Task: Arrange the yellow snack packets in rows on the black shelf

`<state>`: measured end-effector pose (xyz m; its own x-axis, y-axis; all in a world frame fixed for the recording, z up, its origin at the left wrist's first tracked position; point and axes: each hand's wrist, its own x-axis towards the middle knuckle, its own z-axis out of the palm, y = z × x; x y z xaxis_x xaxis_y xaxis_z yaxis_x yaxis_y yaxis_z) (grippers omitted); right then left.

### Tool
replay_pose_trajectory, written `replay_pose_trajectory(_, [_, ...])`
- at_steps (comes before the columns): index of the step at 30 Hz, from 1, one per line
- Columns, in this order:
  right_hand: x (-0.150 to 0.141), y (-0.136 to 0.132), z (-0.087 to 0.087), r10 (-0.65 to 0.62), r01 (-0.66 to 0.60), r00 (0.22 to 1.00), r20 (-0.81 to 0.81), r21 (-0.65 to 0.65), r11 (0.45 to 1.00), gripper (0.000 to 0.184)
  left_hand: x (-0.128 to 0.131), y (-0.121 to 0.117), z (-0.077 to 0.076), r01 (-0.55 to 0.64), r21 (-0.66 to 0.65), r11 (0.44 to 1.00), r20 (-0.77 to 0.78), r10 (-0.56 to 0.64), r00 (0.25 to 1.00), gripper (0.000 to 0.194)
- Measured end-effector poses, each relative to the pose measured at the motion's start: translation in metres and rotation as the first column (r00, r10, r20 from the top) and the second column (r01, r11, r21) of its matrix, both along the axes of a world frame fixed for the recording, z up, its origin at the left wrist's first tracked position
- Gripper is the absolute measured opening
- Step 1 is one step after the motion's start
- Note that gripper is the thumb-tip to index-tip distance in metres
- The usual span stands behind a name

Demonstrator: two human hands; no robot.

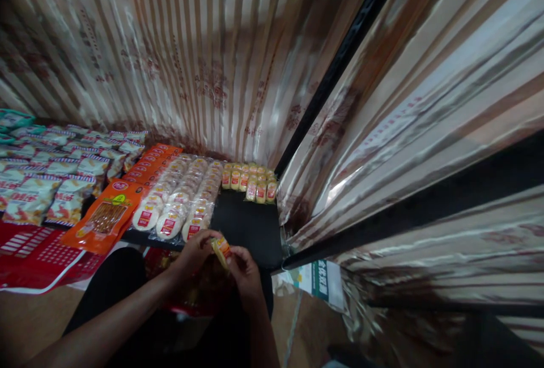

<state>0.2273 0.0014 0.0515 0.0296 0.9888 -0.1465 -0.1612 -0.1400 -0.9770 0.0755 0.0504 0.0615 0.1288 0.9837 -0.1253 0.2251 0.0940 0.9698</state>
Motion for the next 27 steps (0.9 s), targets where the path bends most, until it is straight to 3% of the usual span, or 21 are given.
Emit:
replay_pose_trajectory(5, [0.003,0.014,-0.005,-0.016,0.017,0.999,0.032,-0.035,0.999,0.046,0.01,0.013,-0.012,0.045,0.045,0.998,0.034,-0.047,0.998,0.034])
replay_pose_trajectory(10, [0.0,0.026,-0.004,0.016,-0.016,0.993,0.117,0.003,1.0,0.04,0.019,0.021,-0.014,-0.017,-0.076,0.997,0.074,0.022,0.997,0.043])
replay_pose_trajectory(16, [0.002,0.042,-0.015,-0.056,0.052,0.974,0.222,0.024,0.998,0.038,0.03,0.03,-0.03,-0.087,-0.075,0.993,0.119,0.096,0.988,0.027])
replay_pose_trajectory(21, [0.007,0.055,-0.029,-0.141,0.13,0.898,0.416,0.056,0.99,0.035,0.039,0.031,-0.039,-0.119,-0.022,0.993,0.012,0.119,0.993,0.029])
replay_pose_trajectory(25, [0.007,0.064,-0.032,-0.221,0.194,0.814,0.536,0.107,0.975,0.036,0.047,0.035,-0.035,-0.177,-0.005,0.984,-0.106,0.176,0.979,0.04])
replay_pose_trajectory(27, [0.007,0.07,-0.031,-0.263,0.204,0.769,0.582,0.166,0.965,0.035,0.051,0.038,-0.031,-0.185,-0.022,0.982,-0.079,0.183,0.98,0.046])
